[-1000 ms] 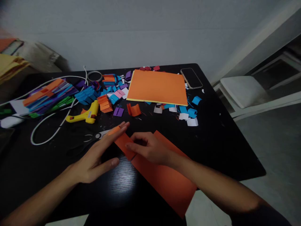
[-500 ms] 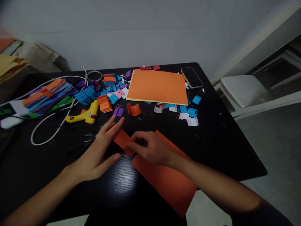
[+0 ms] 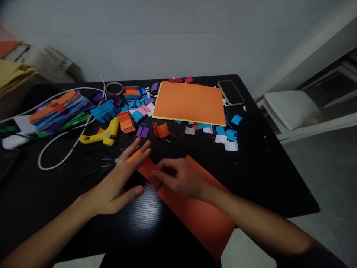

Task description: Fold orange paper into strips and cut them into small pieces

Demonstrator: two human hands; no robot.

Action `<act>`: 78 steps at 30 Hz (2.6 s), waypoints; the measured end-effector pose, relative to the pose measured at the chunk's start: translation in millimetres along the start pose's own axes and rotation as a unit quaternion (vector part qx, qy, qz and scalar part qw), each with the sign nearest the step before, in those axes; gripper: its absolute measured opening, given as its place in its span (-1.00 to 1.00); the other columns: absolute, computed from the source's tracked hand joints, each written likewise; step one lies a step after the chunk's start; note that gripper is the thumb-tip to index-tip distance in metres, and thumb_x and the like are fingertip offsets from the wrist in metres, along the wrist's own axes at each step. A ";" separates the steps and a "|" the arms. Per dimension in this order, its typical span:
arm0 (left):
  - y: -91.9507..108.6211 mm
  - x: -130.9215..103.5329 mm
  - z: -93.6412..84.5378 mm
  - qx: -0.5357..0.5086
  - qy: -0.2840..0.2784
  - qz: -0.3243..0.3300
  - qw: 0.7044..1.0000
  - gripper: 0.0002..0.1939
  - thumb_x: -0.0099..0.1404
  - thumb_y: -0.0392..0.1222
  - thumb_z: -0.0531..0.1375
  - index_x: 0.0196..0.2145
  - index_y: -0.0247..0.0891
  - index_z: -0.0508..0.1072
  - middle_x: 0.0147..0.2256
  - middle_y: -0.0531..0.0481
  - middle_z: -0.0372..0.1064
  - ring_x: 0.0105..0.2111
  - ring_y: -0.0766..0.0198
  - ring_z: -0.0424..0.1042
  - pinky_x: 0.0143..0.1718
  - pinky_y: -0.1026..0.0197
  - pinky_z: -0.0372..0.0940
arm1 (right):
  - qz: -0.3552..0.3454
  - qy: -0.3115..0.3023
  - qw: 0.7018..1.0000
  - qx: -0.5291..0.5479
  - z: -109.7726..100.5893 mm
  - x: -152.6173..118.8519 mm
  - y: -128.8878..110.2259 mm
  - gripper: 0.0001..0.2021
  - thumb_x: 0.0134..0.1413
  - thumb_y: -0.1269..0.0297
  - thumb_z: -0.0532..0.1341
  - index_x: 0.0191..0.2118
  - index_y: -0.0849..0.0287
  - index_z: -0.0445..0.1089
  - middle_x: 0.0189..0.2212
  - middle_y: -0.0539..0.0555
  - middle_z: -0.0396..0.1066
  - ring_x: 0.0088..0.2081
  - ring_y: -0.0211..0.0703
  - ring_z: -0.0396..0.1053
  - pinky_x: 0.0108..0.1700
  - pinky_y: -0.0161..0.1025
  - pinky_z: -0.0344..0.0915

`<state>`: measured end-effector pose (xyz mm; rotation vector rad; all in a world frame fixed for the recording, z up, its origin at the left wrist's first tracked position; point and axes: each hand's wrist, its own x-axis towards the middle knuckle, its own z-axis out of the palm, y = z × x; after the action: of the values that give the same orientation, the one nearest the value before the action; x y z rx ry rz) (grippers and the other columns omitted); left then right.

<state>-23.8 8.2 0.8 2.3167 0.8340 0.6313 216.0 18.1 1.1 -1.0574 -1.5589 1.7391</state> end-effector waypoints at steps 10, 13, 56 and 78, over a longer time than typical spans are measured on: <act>-1.7 -0.3 -3.1 -0.038 0.012 -0.012 0.999 -0.12 0.52 0.03 0.16 0.57 -0.11 -0.25 0.57 -0.15 -0.25 0.56 -0.18 -0.41 0.50 -0.35 -0.09 | 0.017 -0.019 1.000 0.017 3.5 -0.1 1.2 -0.73 0.29 0.10 0.35 -0.36 0.18 0.50 -0.45 0.00 0.55 -0.40 -0.25 0.47 -0.32 -0.32 0.32; -1.9 0.3 -3.3 -0.039 0.008 -0.018 0.999 -0.13 0.54 0.08 0.13 0.57 -0.13 -0.25 0.57 -0.17 -0.26 0.56 -0.19 -0.40 0.50 -0.34 -0.08 | 0.013 -0.018 1.000 0.006 3.1 -0.7 2.0 -0.72 0.29 0.09 0.34 -0.36 0.18 0.50 -0.45 0.00 0.55 -0.41 -0.26 0.45 -0.32 -0.32 0.31; 4.1 12.2 -5.6 -0.224 0.162 -0.248 0.928 -0.84 0.30 -0.09 0.40 -0.25 -0.22 0.62 -0.38 0.02 0.57 -0.43 0.29 0.51 -0.43 0.32 0.37 | -0.046 0.144 0.986 0.066 1.4 3.1 10.5 -0.81 0.11 0.19 0.50 -0.22 0.13 0.59 -0.37 -0.01 0.59 -0.35 -0.22 0.55 -0.23 -0.25 0.51; 0.7 1.9 0.1 -0.183 0.193 -0.282 0.922 -0.87 0.29 -0.08 0.44 -0.22 -0.10 0.69 -0.36 0.09 0.63 -0.44 0.31 0.58 -0.41 0.32 0.44 | -0.021 0.151 0.980 0.127 1.4 2.9 3.4 -0.71 0.06 0.04 0.52 -0.25 0.16 0.64 -0.35 0.03 0.62 -0.35 -0.18 0.58 -0.25 -0.22 0.54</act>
<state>-22.1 9.1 1.7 1.5279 1.3622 0.8963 213.6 19.3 -2.7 -1.0913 -1.1326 1.6093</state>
